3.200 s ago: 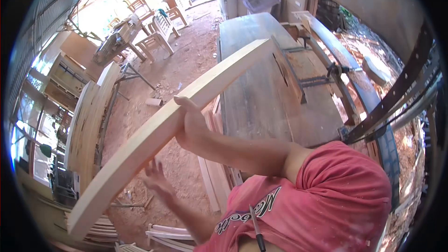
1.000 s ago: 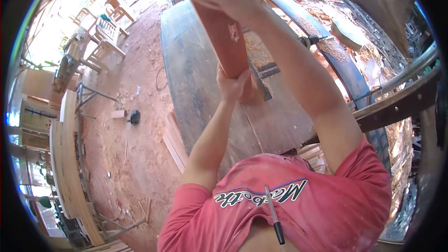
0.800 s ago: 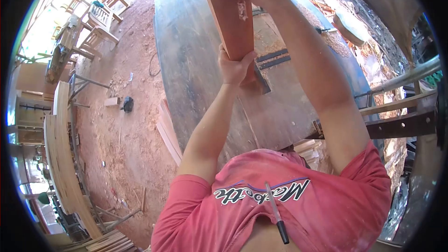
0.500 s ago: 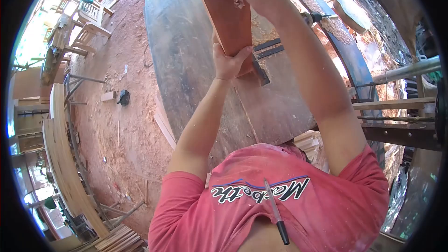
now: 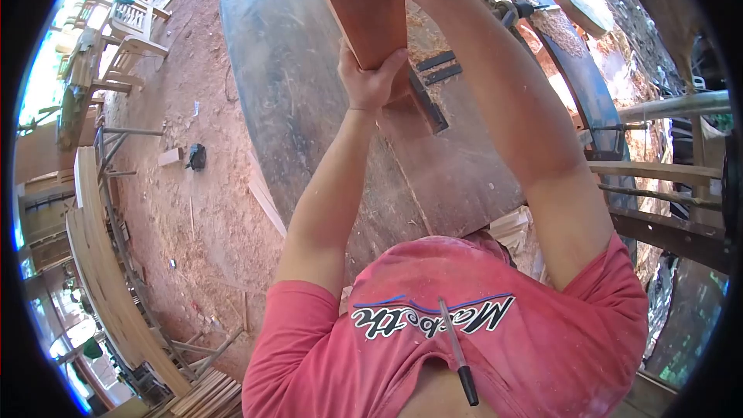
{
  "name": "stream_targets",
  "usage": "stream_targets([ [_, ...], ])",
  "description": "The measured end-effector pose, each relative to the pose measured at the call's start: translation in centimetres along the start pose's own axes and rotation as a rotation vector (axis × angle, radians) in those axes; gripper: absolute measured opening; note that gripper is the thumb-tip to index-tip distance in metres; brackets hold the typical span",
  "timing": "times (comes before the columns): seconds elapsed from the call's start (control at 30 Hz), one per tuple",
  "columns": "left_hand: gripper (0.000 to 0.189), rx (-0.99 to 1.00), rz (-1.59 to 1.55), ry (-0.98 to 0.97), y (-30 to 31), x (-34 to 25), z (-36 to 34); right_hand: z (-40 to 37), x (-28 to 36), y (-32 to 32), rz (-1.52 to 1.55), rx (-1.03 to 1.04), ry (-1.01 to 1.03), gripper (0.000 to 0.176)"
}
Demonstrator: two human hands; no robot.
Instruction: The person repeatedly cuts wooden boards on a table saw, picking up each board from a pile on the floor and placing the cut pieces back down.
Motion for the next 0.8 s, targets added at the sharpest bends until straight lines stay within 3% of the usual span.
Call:
stream_targets([
  [0.5,0.062,-0.004,0.007,-0.077,0.2,0.4,1.7,0.9,-1.0,0.1,0.004,0.027,-0.049,0.044],
  [0.67,0.062,-0.002,0.023,-0.118,0.2,0.2,2.7,1.1,-0.9,-0.2,0.04,0.009,0.105,0.043],
  [0.8,0.063,-0.013,0.022,-0.092,0.3,0.7,3.4,2.2,-3.1,0.2,-0.027,0.023,0.058,0.041],
])
Point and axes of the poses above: each hand's wrist, its own z-axis towards the middle knuckle, its own y-axis out of the back of the hand, x = y × z, the point moved 2 cm from there along z, towards the middle knuckle, and after that the axes turned 9 degrees about y, right-handed, at the moved point
